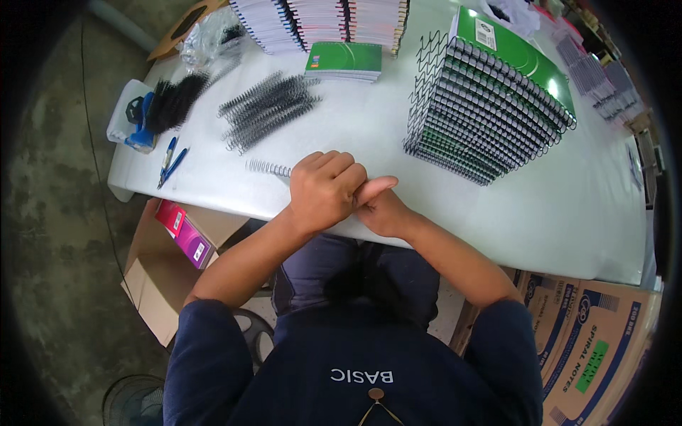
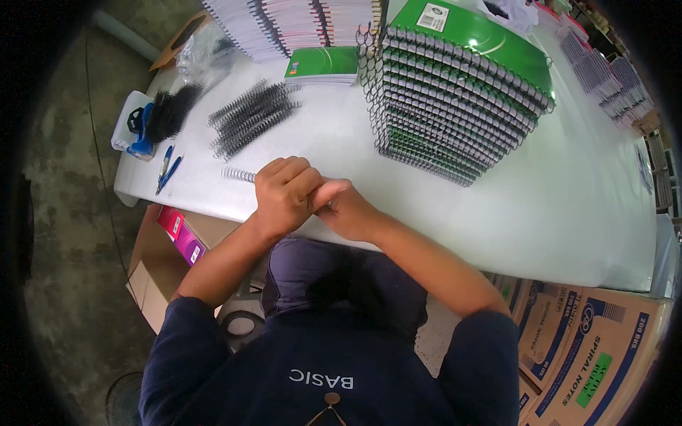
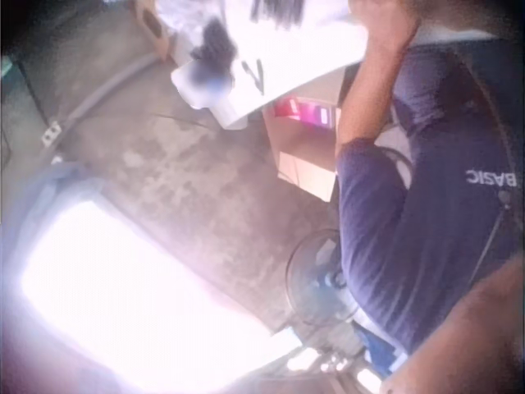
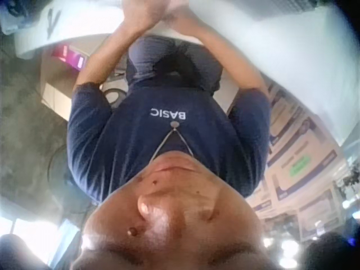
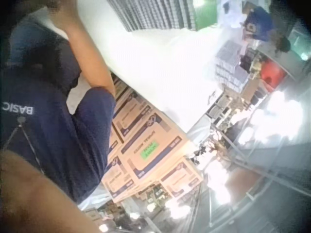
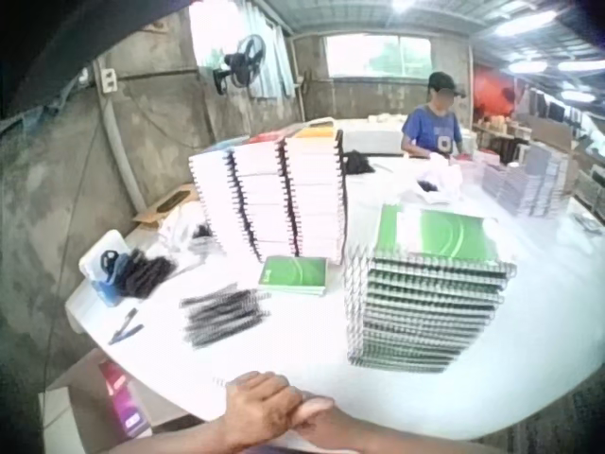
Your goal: The person threads a metal spiral spine through the pre-punched holes of a stack of notebook paper and covers by hand, then crimps the ends of the wire.
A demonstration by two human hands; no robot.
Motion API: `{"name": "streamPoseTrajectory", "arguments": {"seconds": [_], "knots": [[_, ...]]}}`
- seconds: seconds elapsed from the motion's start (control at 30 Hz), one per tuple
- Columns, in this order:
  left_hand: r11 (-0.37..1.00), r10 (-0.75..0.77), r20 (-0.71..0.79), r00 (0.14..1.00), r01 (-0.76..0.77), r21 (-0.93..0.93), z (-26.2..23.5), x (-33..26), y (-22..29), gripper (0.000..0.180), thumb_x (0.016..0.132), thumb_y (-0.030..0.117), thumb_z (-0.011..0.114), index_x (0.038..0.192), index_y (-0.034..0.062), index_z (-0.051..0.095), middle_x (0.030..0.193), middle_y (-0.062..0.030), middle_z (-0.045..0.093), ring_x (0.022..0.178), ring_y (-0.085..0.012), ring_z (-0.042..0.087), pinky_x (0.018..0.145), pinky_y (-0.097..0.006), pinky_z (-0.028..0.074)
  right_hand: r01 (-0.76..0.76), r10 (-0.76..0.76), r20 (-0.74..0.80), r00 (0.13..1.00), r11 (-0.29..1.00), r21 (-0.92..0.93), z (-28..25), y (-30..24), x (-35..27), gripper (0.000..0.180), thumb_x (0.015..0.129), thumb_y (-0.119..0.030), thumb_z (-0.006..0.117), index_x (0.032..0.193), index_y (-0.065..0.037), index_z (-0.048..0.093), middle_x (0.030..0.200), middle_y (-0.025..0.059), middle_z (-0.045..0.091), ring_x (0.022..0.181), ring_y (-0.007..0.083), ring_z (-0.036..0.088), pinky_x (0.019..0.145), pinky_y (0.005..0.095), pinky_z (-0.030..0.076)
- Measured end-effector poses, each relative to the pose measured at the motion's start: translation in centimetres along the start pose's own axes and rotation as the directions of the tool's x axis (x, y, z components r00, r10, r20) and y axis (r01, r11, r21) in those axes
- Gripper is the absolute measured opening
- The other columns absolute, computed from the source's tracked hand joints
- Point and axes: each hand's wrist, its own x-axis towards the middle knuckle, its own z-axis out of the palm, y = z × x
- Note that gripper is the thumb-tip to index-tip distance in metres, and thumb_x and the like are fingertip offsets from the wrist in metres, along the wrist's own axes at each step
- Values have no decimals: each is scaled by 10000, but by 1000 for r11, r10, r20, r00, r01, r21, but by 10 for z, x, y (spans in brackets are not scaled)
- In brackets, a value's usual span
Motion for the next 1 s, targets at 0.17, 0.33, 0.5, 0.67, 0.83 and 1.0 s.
{"name": "streamPoseTrajectory", "arguments": {"seconds": [0.17,0.33,0.5,0.67,0.83,1.0], "knots": [[972,229,-623,748,-146,183,-8,22,6,628,733,624,585,1076,97,588,1097,-150,513,1047,-305,471,853,-433,357,83,-82,28,996,996,-19,0,9,1,191,805,24,559,973,-57,601,1051,130,599,923,269,591,811,338,472],[983,169,-466,869,-182,19,16,2,-5,831,756,694,485,1257,32,453,1284,-209,390,1201,-415,332,985,-545,198,64,-60,29,998,978,-200,-2,19,-3,242,865,-59,532,1105,-73,553,1068,174,598,945,346,587,804,374,465],[979,202,-274,940,-190,71,22,-50,2,629,783,525,572,1213,70,512,1206,-131,485,1167,-332,420,988,-509,213,90,-94,-26,995,989,-120,-6,1,3,266,859,-75,543,1122,-44,529,992,211,606,890,395,595,742,372,480],[973,224,-92,970,-228,-45,-30,-2,6,391,700,206,717,1072,134,622,997,-2,592,1016,-187,528,935,-406,284,-122,125,23,992,987,-107,-13,-3,1,219,801,-4,525,1010,17,588,902,204,643,862,291,633,735,348,490],[957,240,-9,971,-238,-164,-40,6,6,329,685,140,724,998,108,627,926,-13,604,901,-184,564,865,-379,343,-162,163,38,986,986,-40,-10,-12,3,216,798,-18,540,1005,21,585,914,191,643,871,275,625,757,346,482],[945,315,-22,949,-316,-87,-40,10,5,267,685,108,702,939,91,621,904,-21,611,886,-195,576,848,-377,371,-262,268,30,963,956,-130,-9,-12,5,181,810,-54,551,968,27,582,914,187,638,864,263,614,757,352,469]]}}
